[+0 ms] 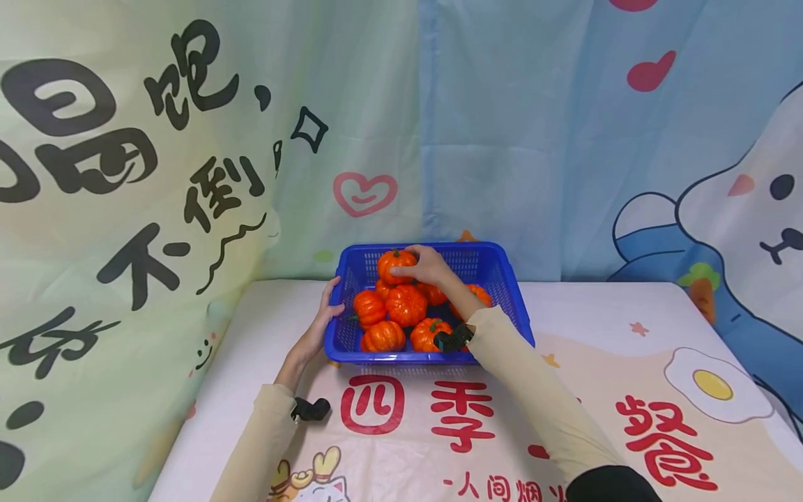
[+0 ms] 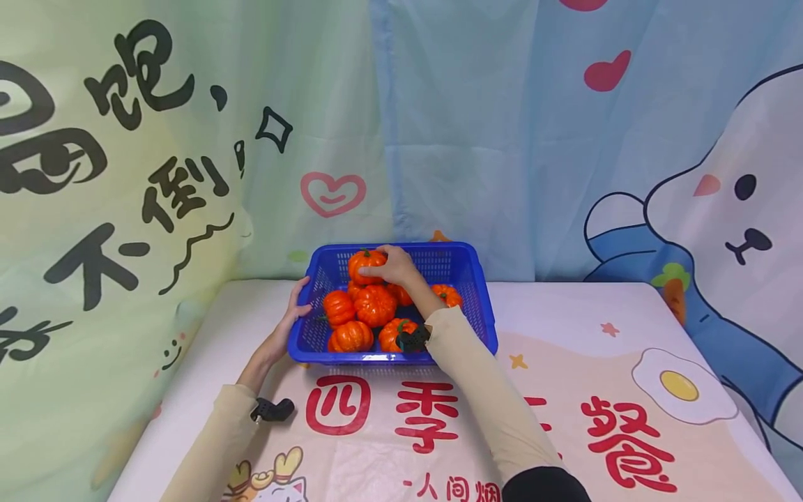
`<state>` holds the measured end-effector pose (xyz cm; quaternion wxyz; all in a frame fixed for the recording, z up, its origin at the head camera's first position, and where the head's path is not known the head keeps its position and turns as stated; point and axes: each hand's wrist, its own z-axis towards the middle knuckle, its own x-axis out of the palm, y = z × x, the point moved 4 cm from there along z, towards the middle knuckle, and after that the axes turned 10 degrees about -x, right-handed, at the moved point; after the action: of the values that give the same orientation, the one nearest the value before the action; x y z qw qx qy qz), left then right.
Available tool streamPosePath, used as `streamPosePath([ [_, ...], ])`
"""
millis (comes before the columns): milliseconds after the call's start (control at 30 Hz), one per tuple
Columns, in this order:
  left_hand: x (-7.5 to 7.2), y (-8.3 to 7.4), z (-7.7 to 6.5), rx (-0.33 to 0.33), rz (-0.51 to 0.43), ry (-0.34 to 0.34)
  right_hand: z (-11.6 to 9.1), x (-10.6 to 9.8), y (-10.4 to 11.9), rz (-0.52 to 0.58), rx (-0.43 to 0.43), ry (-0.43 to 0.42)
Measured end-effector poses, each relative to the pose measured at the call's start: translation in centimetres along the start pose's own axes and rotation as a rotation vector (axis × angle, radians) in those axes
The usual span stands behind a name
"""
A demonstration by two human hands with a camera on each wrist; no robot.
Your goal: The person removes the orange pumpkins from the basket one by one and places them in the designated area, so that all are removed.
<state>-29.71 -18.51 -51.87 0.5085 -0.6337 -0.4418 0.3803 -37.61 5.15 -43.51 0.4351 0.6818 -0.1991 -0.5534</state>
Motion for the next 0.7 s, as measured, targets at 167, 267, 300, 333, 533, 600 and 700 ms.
streamPosePath([
  [167,0.1,0.2,0.1,-0.004,0.005,-0.008,-0.6,-0.4,0.3,-0.019,-0.007,-0.01],
  [267,0.1,0.3,-0.1,-0.002,0.022,-0.018,-1.2,-0.8,0.8,-0.019,-0.023,-0.009],
  [300,0.1,0.3,-0.1,0.001,0.029,-0.019,-1.5,-1.0,1.0,-0.012,-0.027,-0.008],
  [333,0.2,0.3,-0.1,0.004,0.031,-0.018,-1.8,-1.2,1.1,-0.006,-0.026,-0.006],
  [533,0.1,0.1,0.0,0.021,0.005,-0.026,-3.7,-2.1,2.1,0.017,-0.027,-0.008],
  [600,0.0,0.0,-0.1,0.021,0.007,-0.031,-4.5,-2.4,2.3,0.007,-0.033,-0.009],
  [700,0.1,0.0,-0.1,0.023,0.017,-0.028,-6.1,-2.8,2.5,-0.005,-0.043,-0.014],
])
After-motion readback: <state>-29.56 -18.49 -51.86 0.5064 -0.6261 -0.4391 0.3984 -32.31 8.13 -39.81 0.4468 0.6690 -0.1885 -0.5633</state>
